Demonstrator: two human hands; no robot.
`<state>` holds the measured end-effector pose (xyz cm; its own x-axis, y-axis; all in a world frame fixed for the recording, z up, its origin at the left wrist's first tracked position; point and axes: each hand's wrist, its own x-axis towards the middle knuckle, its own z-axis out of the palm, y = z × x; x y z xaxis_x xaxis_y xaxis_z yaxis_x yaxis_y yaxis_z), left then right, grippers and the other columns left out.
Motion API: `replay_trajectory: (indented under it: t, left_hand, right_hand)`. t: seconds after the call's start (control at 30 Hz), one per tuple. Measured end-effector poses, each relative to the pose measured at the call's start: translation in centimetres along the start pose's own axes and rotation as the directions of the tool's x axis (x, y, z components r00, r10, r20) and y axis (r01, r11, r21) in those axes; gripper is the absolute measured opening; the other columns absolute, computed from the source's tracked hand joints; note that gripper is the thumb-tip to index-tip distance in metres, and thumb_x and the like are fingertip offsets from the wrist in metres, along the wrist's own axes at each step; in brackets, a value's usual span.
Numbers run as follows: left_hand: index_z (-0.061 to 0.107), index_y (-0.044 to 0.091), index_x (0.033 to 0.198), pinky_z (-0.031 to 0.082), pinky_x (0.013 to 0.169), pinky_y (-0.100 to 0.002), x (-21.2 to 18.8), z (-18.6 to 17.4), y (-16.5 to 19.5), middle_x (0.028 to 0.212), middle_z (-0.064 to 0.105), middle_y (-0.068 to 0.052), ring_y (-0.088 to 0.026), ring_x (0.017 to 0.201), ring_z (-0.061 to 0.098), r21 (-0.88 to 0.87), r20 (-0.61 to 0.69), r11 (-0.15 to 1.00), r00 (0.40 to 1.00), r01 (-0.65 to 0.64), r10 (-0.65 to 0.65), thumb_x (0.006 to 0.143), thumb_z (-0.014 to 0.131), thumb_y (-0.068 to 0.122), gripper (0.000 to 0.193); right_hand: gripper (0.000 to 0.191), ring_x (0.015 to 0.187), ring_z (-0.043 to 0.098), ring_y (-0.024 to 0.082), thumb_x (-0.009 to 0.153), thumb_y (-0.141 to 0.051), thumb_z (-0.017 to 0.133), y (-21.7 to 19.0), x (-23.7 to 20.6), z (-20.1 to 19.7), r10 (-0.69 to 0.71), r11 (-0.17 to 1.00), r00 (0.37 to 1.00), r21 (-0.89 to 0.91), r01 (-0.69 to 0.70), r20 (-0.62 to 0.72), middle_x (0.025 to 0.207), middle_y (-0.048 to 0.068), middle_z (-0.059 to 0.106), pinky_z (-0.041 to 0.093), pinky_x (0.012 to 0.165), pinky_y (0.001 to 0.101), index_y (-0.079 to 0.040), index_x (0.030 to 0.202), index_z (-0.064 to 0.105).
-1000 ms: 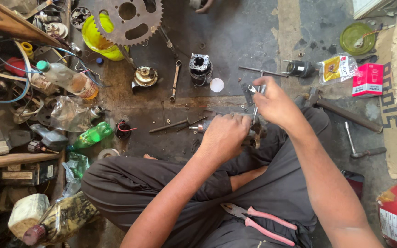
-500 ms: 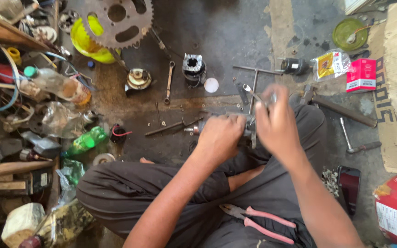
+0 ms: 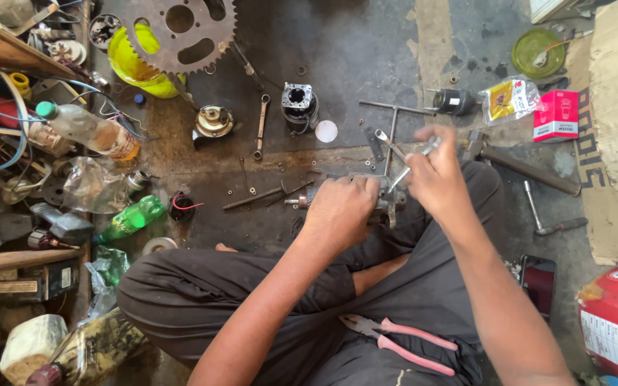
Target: The person sits on the workshop floor and works on a small engine assembly, hammering a shaft out of a housing, then using a wrench and pliers to loosen and remove fasteners from the part. They handle the housing, shaft, and small hardware, setting pieces on the floor as they separate the components.
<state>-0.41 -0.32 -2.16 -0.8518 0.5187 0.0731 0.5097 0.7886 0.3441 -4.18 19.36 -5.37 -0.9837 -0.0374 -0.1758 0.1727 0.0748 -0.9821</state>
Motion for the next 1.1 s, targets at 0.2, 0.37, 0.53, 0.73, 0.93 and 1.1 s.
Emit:
replay_trajectory:
  t: [0.2,0.37,0.53,0.73,0.93,1.1]
  left_hand:
    - [0.058,0.004,0.097,0.057,0.067,-0.043,0.0,-0.3,0.2,0.091,0.07,-0.014,-0.032,0.083,0.072,0.015,0.004,1.0,1.0,0.013,-0.013,0.061,0.084,0.018,0.046]
    - [0.059,0.004,0.097,0.057,0.068,-0.043,0.1,-0.3,0.3,0.091,0.07,-0.014,-0.032,0.083,0.072,0.015,-0.009,1.0,1.0,0.01,-0.01,0.061,0.086,0.021,0.048]
    - [0.06,0.003,0.095,0.056,0.067,-0.043,0.0,-0.2,0.2,0.091,0.07,-0.014,-0.032,0.082,0.071,0.012,-0.013,1.0,1.0,0.006,-0.006,0.061,0.086,0.022,0.047]
    - [0.059,0.003,0.095,0.056,0.067,-0.043,0.2,0.4,-0.2,0.091,0.07,-0.015,-0.032,0.081,0.072,0.015,0.015,1.0,1.0,0.004,-0.004,0.06,0.082,0.015,0.043]
    - [0.058,0.004,0.097,0.056,0.066,-0.044,0.0,1.2,-0.6,0.093,0.07,-0.015,-0.033,0.081,0.071,-0.021,-0.061,1.0,0.998,0.0,-0.001,0.065,0.08,0.013,0.039]
    - [0.058,0.004,0.096,0.056,0.067,-0.044,-0.2,0.7,-0.1,0.092,0.069,-0.015,-0.033,0.082,0.071,-0.007,-0.011,1.0,1.0,0.003,-0.003,0.054,0.084,0.019,0.052]
  right_hand:
    - [0.043,0.05,0.039,0.008,0.091,-0.004,0.052,-0.5,3.8,1.3,0.16,0.969,0.977,-0.214,-0.128,0.142,0.068,0.001,0.048,0.029,0.04,0.0266,-0.007,0.133,0.042]
    - [0.046,0.045,0.038,0.009,0.088,-0.006,0.05,-2.4,5.9,2.4,0.507,0.836,0.841,-0.343,-0.427,0.188,0.068,-0.001,0.054,0.025,0.037,0.0292,-0.007,0.134,0.049]
    - [0.052,0.046,0.032,0.015,0.089,-0.008,0.05,-2.9,6.3,3.4,0.587,0.733,0.784,-0.544,-0.408,0.204,0.062,0.003,0.041,0.024,0.039,0.0352,-0.011,0.141,0.049]
    - [0.032,0.06,0.064,0.027,0.098,-0.011,0.052,-4.3,1.0,2.9,-0.177,0.765,0.966,-0.591,0.257,0.191,0.068,0.016,0.062,0.048,0.06,0.0429,-0.004,0.13,0.049]
    - [0.02,0.072,0.066,0.038,0.097,-0.009,0.063,-3.0,-7.9,3.3,-0.59,0.458,0.794,-0.748,0.481,0.148,0.082,0.019,0.066,0.052,0.067,0.0452,-0.008,0.111,0.048]
    - [0.023,0.067,0.059,0.021,0.108,-0.006,0.054,-2.7,-6.1,1.4,-0.567,0.725,0.821,-0.511,0.461,-0.062,0.08,0.011,0.057,0.047,0.064,0.0369,-0.001,0.123,0.038]
